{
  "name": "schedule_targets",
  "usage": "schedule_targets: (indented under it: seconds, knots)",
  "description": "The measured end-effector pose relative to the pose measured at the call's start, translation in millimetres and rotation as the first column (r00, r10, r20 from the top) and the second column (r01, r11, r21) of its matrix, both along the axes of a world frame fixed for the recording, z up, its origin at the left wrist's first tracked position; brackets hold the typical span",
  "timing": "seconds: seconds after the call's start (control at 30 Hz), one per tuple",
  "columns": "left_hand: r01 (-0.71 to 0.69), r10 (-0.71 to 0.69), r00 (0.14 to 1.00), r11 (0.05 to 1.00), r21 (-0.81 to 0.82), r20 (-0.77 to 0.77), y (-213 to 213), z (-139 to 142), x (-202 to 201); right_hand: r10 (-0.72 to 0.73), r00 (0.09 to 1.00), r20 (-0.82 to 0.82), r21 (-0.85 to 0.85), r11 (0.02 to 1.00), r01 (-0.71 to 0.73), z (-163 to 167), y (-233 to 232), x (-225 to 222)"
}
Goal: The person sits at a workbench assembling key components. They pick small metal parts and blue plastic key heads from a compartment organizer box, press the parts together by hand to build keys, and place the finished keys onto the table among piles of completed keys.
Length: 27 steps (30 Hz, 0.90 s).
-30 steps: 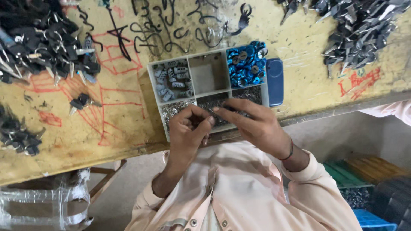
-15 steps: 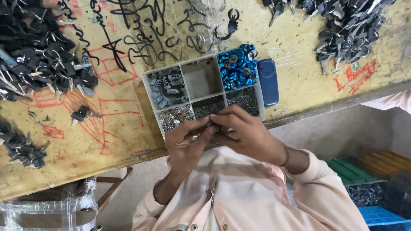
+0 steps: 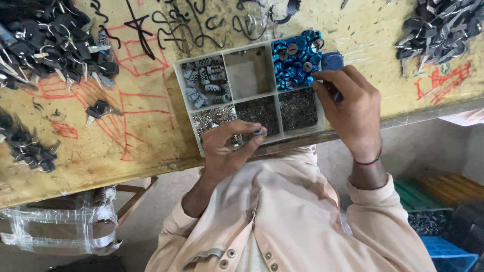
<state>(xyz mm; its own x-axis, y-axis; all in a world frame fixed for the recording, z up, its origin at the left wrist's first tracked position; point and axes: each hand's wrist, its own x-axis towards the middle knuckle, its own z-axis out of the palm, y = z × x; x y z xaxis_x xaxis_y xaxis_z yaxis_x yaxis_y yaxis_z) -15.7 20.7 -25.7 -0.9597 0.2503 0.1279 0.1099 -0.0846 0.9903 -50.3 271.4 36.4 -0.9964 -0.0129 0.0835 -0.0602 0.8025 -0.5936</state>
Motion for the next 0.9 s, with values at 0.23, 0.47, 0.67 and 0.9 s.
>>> schedule_targets:
  seconds: [0.23,0.47,0.67,0.9]
  knots:
    - [0.033,-0.033,0.999,0.999,-0.012,-0.009,-2.4,0.5,-1.8,0.048,0.987,-0.155,0.088,0.996,-0.034,-24.7,-7.4,-9.2]
    - [0.065,-0.069,0.993,0.997,-0.044,-0.098,0.3,1.9,-4.5,-0.147,0.988,-0.042,-0.349,0.929,0.123,-28.4,-5.5,2.6]
    - [0.065,-0.112,0.964,0.979,-0.194,-0.241,3.7,9.5,-5.5,-0.021,0.98,0.197,-0.785,0.596,0.171,-22.0,-3.9,24.3]
    - [0.062,-0.266,0.881,0.884,-0.463,-0.39,-3.3,24.4,-9.6,0.249,0.96,0.127,-0.797,0.602,-0.051,-11.8,-9.9,30.2]
